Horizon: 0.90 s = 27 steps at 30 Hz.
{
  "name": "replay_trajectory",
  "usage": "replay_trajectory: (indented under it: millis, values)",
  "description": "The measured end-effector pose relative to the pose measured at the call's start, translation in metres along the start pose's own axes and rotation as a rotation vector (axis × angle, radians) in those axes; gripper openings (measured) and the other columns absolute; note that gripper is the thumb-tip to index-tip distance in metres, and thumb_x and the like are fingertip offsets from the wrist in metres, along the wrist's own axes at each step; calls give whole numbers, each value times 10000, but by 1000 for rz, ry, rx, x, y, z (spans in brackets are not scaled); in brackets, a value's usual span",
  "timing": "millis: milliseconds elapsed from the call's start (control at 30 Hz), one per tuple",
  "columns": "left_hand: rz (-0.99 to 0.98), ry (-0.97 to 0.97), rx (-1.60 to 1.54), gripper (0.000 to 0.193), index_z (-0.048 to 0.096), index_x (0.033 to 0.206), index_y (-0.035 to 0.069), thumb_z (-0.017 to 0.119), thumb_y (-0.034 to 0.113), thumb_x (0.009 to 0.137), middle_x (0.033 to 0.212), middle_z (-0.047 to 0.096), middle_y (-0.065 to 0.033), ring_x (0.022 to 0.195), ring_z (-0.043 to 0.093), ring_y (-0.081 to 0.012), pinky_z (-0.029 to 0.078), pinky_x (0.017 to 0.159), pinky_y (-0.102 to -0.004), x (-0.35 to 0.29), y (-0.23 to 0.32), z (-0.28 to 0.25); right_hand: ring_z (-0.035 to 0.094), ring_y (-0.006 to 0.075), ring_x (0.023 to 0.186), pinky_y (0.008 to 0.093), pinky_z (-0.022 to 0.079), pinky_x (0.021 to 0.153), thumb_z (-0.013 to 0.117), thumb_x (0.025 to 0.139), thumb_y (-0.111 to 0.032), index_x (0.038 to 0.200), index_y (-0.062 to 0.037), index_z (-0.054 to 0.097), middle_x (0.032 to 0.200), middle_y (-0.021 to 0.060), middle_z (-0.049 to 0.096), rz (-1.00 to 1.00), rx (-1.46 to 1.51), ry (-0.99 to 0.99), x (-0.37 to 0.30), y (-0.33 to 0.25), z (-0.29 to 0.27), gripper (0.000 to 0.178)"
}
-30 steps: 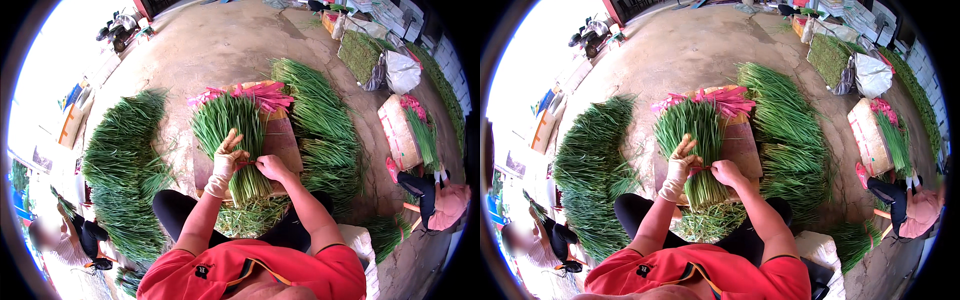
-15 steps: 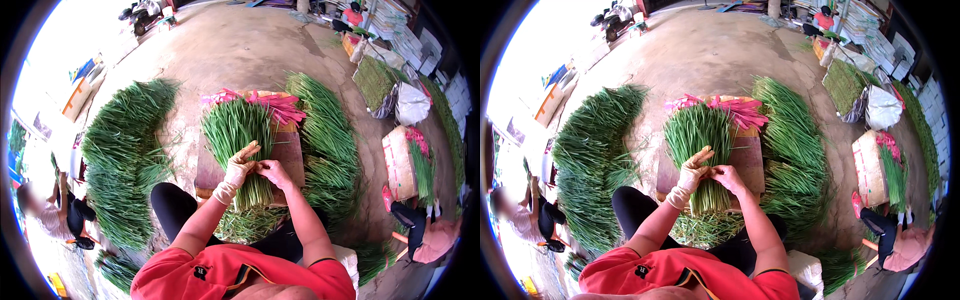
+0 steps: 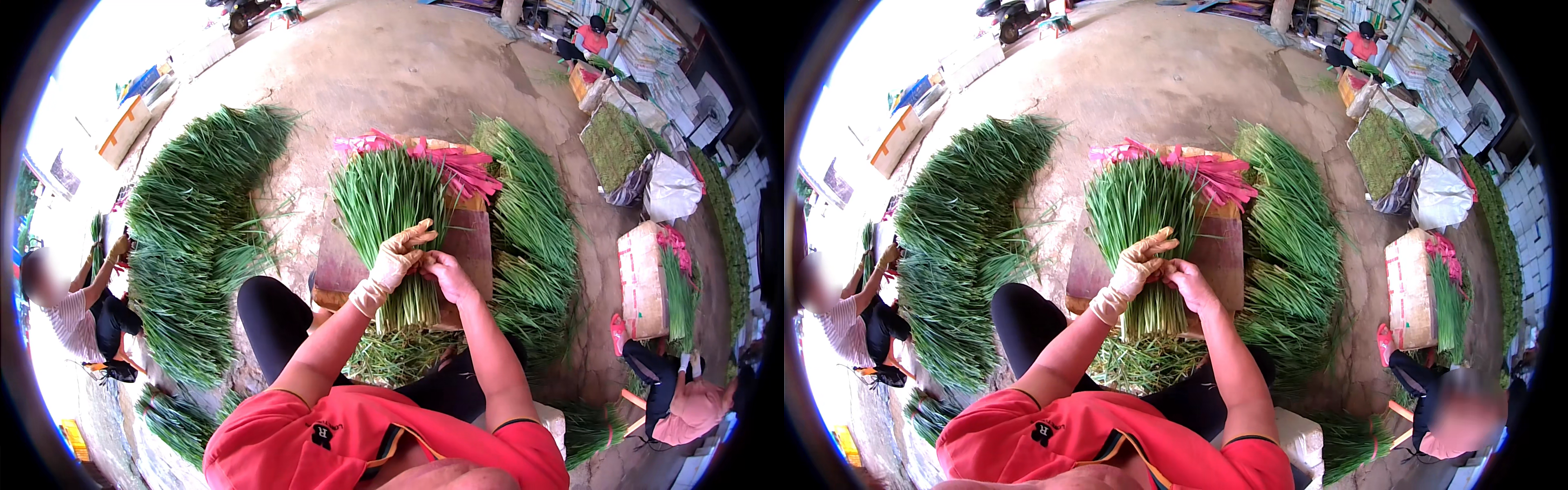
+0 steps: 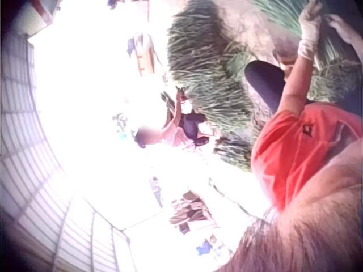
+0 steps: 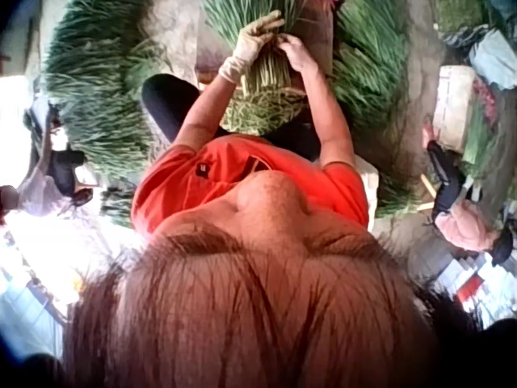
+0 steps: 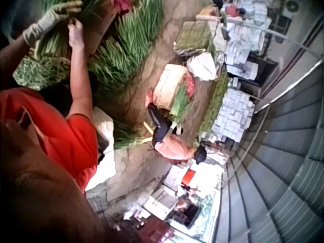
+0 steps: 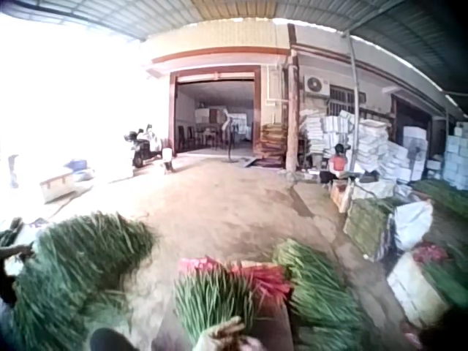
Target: The person bundles green vegetables by hand using pink plastic straps. The person aligns the vegetables on a wooden block and ties them into bundles before setting them aside.
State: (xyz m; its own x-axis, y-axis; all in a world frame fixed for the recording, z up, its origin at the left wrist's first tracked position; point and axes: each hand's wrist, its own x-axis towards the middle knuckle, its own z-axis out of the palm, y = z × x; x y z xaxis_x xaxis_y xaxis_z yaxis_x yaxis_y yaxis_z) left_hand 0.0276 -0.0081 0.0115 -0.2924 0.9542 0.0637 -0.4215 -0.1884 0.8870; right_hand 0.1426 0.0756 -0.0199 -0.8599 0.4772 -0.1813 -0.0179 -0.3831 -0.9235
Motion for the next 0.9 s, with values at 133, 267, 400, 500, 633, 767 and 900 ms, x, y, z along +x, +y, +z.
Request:
replay_trajectory:
  millis: [133,267,400,500,633,767,900]
  values:
    - [103,-95,-6,479,325,1218,11,481,-13,766,1130,475,-135,885,549,-160,440,748,-236,10,20,18,535,122,718,291,457,685,446,816,-125,947,-46,538,812,22,561,-20,464,-114,-12,-29,3,178]
    - [198,-42,77,487,334,1221,39,494,14,762,1104,504,-99,840,565,-146,432,606,-177,4,50,22,543,130,690,268,460,642,476,774,-73,973,-42,532,874,44,566,-114,-178,86,-14,-29,-15,209]
    - [60,169,467,507,415,1185,104,450,-92,718,999,560,-38,622,508,-38,382,507,-151,-15,62,-6,542,186,730,286,446,662,482,713,2,1014,-51,517,980,70,530,-322,-852,183,-17,-20,-11,307]
    - [-62,4,745,428,517,1081,79,544,-72,681,937,583,-48,642,501,-47,406,546,-179,-25,44,-21,517,295,816,352,429,696,490,684,27,978,-36,514,987,118,507,-535,-1025,192,-16,-16,1,302]
    - [174,-170,845,296,586,955,58,591,-7,667,838,589,-101,754,570,-178,448,660,-253,-21,23,-17,511,312,762,374,425,660,516,702,-23,813,-19,524,798,138,492,-538,-1124,235,-3,-11,-1,112]
    - [311,-311,855,148,627,837,64,586,54,695,762,591,-90,665,562,-174,446,593,-251,-7,11,-23,514,319,729,392,415,613,493,741,-91,744,-30,524,755,141,499,-459,-1247,238,-17,-26,2,69]
    - [-215,-194,603,119,619,808,26,538,81,741,600,557,-27,429,463,-75,388,414,-215,8,13,-2,522,332,664,409,411,576,499,745,-149,716,-40,525,715,140,537,-336,-1319,216,-33,-36,-5,116]
